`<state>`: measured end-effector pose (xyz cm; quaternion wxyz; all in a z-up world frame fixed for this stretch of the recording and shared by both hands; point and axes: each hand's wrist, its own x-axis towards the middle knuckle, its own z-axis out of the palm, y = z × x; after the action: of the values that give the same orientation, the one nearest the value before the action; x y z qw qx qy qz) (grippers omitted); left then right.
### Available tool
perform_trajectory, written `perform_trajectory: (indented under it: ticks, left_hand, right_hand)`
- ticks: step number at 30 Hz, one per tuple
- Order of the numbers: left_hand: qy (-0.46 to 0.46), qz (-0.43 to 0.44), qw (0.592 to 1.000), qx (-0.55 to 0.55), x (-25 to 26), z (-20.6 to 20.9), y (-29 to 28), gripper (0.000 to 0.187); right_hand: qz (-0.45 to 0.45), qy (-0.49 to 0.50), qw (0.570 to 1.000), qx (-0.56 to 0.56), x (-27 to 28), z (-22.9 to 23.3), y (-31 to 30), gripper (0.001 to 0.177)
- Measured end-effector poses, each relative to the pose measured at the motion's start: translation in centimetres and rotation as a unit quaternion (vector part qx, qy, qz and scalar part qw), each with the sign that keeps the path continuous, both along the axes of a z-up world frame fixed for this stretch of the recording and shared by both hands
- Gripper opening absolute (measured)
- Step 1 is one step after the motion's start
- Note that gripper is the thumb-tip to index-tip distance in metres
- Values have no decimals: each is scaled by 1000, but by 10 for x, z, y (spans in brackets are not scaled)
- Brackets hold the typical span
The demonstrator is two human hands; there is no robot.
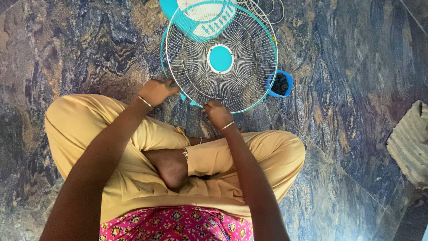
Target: The person assembles a small electric fan by attaching the front wire cage to the fan body. They align the cage, secure it with a plastic ring, and use a screwdriver to tighten a screw on the ring.
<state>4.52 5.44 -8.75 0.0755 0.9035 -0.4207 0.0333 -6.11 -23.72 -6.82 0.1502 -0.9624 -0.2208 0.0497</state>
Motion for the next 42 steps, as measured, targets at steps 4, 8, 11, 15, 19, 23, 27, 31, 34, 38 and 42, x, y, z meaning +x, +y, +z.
perform_trajectory:
  ticks: [4,8,11,15,19,23,27,31,34,38,42]
  left_hand:
    - [16,-26,999,-19,-2,2,-4,32]
    - [80,-43,996,23,-8,13,-11,32]
    - [122,-23,992,-32,-13,22,-9,27]
    - [257,-3,956,-142,-16,27,-5,42]
    - [291,10,937,-191,-23,17,-13,62]
    - [283,50,935,-208,-29,12,-21,72]
    - [299,123,911,-257,-40,8,-33,50]
    - [281,174,896,-298,-47,-7,-37,32]
    - [327,200,896,-226,-40,-23,-36,34]
    - [293,188,904,-249,-34,-49,-32,31]
    - [310,191,895,-258,-33,-53,-28,33]
  right_hand:
    - [-10,15,1000,-21,-1,3,2,25]
    - [-6,13,1000,-15,-1,9,4,23]
    - [-13,33,999,-18,-1,14,4,23]
    - [-15,23,1000,-4,1,15,7,17]
    - [3,13,1000,1,1,6,7,16]
    - [12,-4,1000,14,0,3,5,16]
    - [-8,21,1000,5,1,9,9,13]
    - [-9,20,1000,0,0,14,12,12]
    - [1,10,1000,-5,0,15,12,11]
    - [4,2,1000,-9,0,14,13,10]
    - [2,7,1000,-3,1,20,13,12]
